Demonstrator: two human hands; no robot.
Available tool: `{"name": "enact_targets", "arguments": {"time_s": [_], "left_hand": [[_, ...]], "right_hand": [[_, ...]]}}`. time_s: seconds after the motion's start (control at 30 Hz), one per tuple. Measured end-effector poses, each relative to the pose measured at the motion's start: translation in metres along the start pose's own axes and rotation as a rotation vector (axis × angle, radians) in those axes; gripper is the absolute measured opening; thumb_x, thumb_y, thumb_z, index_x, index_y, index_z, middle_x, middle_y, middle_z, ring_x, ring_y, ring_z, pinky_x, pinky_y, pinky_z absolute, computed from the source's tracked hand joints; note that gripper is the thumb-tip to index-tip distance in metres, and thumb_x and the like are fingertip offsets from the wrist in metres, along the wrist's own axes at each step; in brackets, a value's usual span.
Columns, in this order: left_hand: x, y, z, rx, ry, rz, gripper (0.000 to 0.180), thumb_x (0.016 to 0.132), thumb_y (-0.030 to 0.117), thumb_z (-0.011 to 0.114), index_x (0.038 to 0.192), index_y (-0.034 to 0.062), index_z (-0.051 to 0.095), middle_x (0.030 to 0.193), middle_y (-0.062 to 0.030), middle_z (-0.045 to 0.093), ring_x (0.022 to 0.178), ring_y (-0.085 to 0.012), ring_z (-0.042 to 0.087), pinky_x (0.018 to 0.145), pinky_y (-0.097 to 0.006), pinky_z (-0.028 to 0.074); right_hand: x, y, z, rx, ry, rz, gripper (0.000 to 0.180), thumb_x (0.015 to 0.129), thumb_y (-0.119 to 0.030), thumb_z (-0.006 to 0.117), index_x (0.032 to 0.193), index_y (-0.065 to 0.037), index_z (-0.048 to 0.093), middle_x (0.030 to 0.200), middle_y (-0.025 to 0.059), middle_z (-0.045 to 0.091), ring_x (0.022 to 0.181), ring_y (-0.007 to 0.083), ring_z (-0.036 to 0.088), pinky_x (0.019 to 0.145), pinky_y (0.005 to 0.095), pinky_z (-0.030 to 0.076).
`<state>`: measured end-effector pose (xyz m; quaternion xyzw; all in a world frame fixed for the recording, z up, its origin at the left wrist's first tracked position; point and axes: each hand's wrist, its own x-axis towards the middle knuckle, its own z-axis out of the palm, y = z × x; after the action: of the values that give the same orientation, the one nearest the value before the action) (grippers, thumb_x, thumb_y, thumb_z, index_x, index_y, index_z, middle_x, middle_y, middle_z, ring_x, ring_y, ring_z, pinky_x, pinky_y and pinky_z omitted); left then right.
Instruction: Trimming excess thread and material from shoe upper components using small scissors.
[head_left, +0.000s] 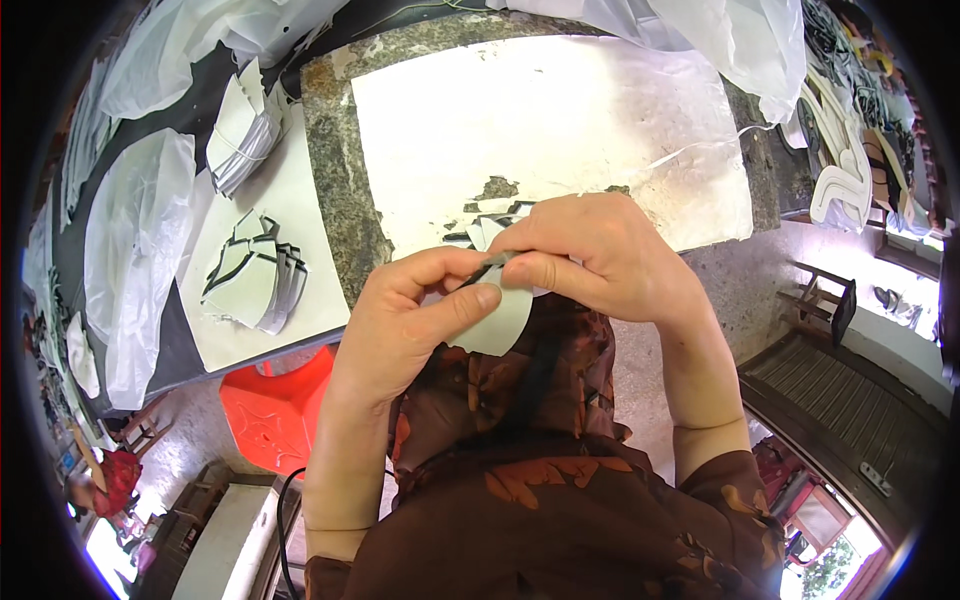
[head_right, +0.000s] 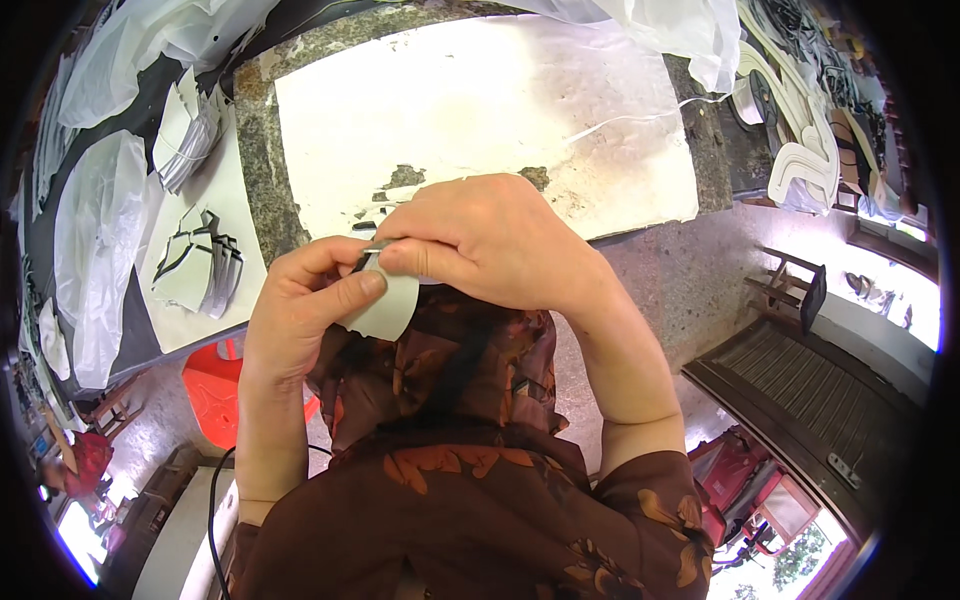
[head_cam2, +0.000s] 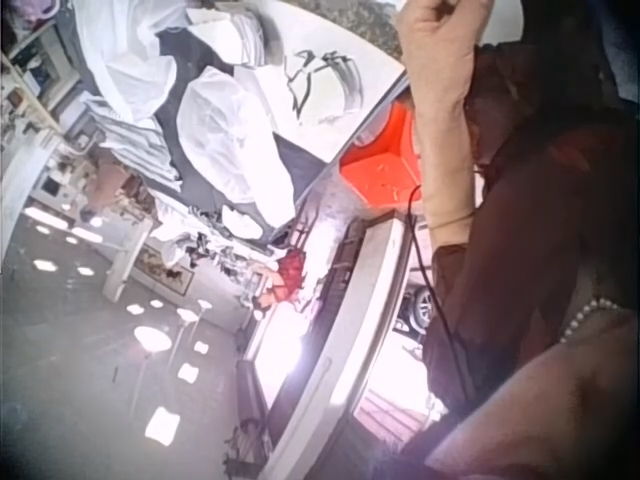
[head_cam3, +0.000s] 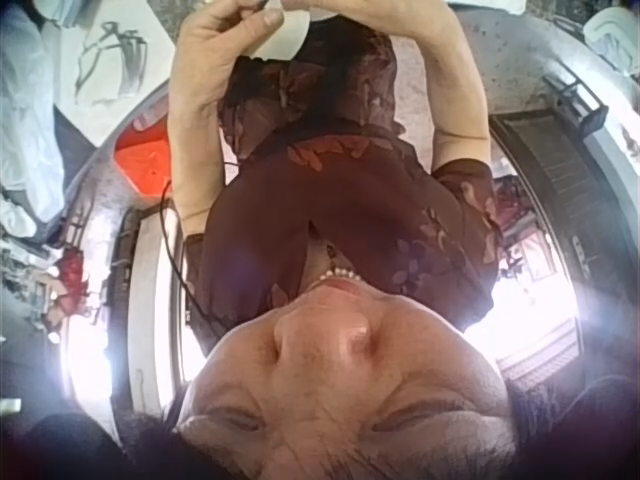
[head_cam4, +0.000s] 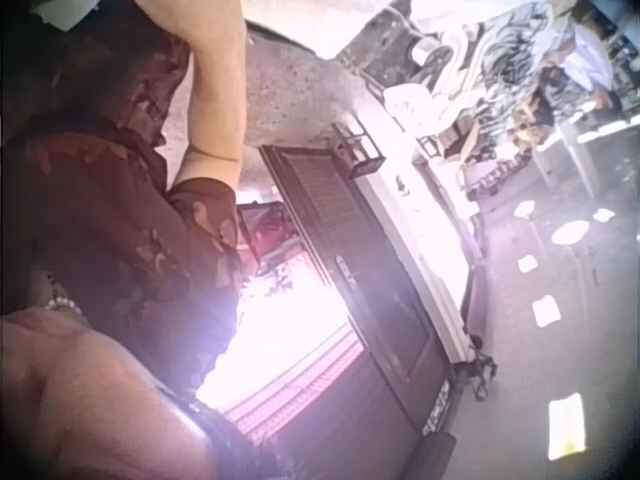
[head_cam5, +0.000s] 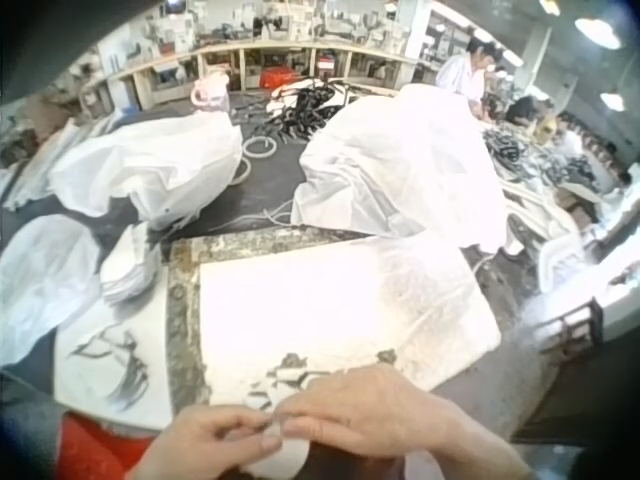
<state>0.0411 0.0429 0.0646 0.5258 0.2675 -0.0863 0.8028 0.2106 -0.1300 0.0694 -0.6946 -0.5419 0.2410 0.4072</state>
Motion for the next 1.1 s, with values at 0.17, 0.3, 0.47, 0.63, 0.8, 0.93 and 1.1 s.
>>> {"name": "enact_targets", "arguments": {"time_s": [0.17,0.3,0.47,0.63,0.8,0.93,1.1], "left_hand": [[-0.001,0.002,0.0,0.045,0.001,0.023,0.021,0.092,0.005,0.08,0.111,0.0004,0.075,0.086,0.007,0.063,0.079,-0.0015,0.052,0.07,-0.02,0.042],[-0.006,0.004,0.003,0.137,0.029,0.086,0.015,0.097,0.009,0.076,0.11,0.0018,0.075,0.084,0.0056,0.064,0.081,-0.0023,0.053,0.073,-0.021,0.043],[-0.007,0.011,-0.014,-0.155,0.022,-0.04,0.016,0.104,0.015,0.067,0.104,0.0025,0.075,0.082,0.0036,0.064,0.079,-0.0032,0.054,0.074,-0.021,0.043],[-0.023,0.005,-0.026,0.118,0.058,0.07,0.016,0.099,0.017,0.074,0.095,0.0013,0.075,0.077,0.0049,0.061,0.072,-0.0025,0.05,0.065,-0.02,0.039],[-0.032,0.009,-0.04,0.358,0.136,0.104,0.012,0.092,0.01,0.081,0.087,0.0021,0.073,0.067,0.0103,0.052,0.063,-0.0011,0.042,0.056,-0.022,0.034],[-0.047,0.016,-0.053,0.509,0.222,0.183,0.017,0.091,0.017,0.08,0.087,0.0019,0.074,0.064,0.0055,0.057,0.061,-0.0035,0.042,0.054,-0.025,0.035],[-0.085,0.033,-0.1,0.524,0.528,0.266,0.016,0.092,0.016,0.078,0.095,0.0004,0.077,0.071,0.0069,0.064,0.065,-0.0006,0.049,0.057,-0.022,0.038]], "right_hand": [[0.0,-0.012,-0.007,0.245,-0.006,0.285,0.022,0.095,-0.023,0.075,0.098,-0.002,0.072,0.077,0.0021,0.065,0.072,0.0125,0.059,0.066,0.03,0.047],[0.006,-0.021,0.001,0.415,-0.07,0.392,0.016,0.088,-0.014,0.077,0.087,-0.001,0.067,0.074,-0.0019,0.059,0.071,0.006,0.051,0.063,0.0245,0.041],[0.012,-0.026,0.008,0.535,0.013,0.503,0.01,0.086,-0.007,0.073,0.083,-0.003,0.064,0.073,-0.0066,0.054,0.069,0.0024,0.045,0.061,0.0229,0.035],[0.021,-0.036,0.026,0.479,0.047,0.511,0.011,0.087,-0.01,0.069,0.083,-0.001,0.063,0.072,-0.0071,0.052,0.068,0.0043,0.043,0.061,0.0256,0.038],[0.026,-0.039,0.048,0.327,0.063,0.417,0.007,0.081,-0.007,0.067,0.083,-0.002,0.065,0.068,0.0019,0.054,0.062,0.0103,0.046,0.059,0.0283,0.041],[0.032,-0.042,0.067,0.243,0.063,0.358,0.007,0.087,-0.004,0.072,0.089,-0.001,0.067,0.074,-0.0019,0.056,0.067,0.0055,0.045,0.061,0.0248,0.038],[0.038,-0.053,0.061,0.32,0.049,0.355,0.009,0.095,-0.007,0.072,0.102,0.0,0.072,0.085,0.0017,0.066,0.078,0.0085,0.057,0.071,0.0243,0.045]]}}
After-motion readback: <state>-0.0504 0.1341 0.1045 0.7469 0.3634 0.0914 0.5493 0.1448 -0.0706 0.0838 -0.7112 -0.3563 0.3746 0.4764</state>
